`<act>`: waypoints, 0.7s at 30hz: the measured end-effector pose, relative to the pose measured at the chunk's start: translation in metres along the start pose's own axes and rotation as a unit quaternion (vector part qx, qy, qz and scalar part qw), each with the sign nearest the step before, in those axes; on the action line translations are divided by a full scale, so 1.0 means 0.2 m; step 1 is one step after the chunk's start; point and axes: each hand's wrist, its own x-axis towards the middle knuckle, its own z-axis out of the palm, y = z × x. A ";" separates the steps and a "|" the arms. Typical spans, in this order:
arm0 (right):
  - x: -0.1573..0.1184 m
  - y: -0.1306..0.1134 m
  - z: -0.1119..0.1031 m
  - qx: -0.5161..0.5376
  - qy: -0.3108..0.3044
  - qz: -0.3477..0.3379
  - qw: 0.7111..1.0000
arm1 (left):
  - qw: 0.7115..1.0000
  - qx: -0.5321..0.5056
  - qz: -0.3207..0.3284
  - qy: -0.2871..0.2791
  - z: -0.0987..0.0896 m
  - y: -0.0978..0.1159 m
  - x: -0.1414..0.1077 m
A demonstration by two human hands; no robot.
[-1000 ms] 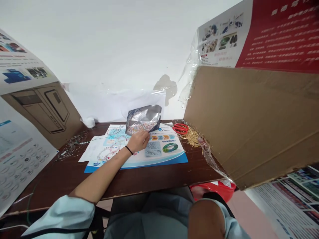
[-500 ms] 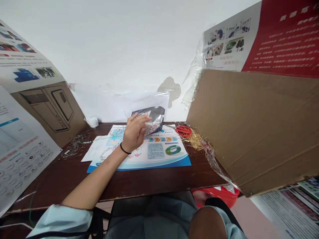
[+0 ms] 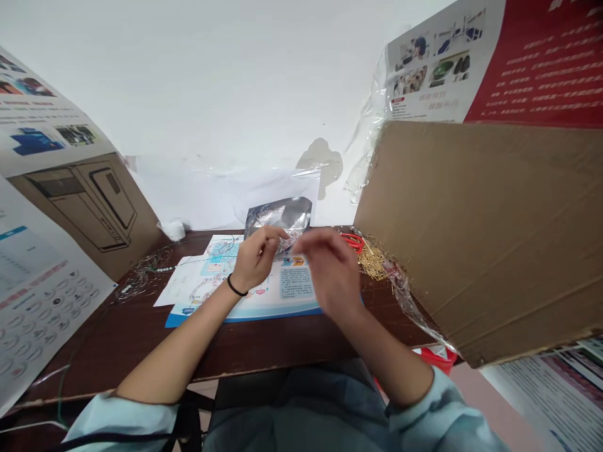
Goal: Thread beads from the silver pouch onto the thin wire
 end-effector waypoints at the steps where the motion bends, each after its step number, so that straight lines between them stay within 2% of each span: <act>1: 0.08 0.07 -0.02 -0.038 0.012 0.021 0.999 | 1.000 0.000 -0.018 -0.025 0.02 -0.01 0.00; 2: 0.16 0.15 -0.05 -0.054 0.002 0.053 0.997 | 0.998 0.005 -0.037 -0.047 0.04 -0.03 -0.01; 4: 0.26 0.30 -0.09 -0.016 -0.066 0.159 0.985 | 0.994 0.027 -0.076 -0.069 0.08 -0.09 -0.03; 6: 0.29 0.43 -0.11 0.039 -0.112 0.234 0.965 | 0.988 0.051 -0.121 -0.076 0.10 -0.14 -0.06; 7: 0.28 0.48 -0.11 0.042 -0.110 0.250 0.961 | 0.985 0.062 -0.140 -0.080 0.11 -0.17 -0.08; 9: 0.25 0.55 -0.11 -0.016 -0.084 0.246 0.966 | 0.979 0.073 -0.163 -0.098 0.12 -0.22 -0.11; 13: 0.21 0.62 -0.13 -0.139 -0.037 0.194 0.970 | 0.969 0.060 -0.177 -0.162 0.13 -0.27 -0.15; 16: 0.22 0.66 -0.16 -0.159 -0.039 0.185 0.969 | 0.961 0.057 -0.190 -0.191 0.13 -0.30 -0.17; 21: 0.23 0.68 -0.20 -0.194 -0.074 0.181 0.961 | 0.947 0.053 -0.223 -0.227 0.15 -0.32 -0.18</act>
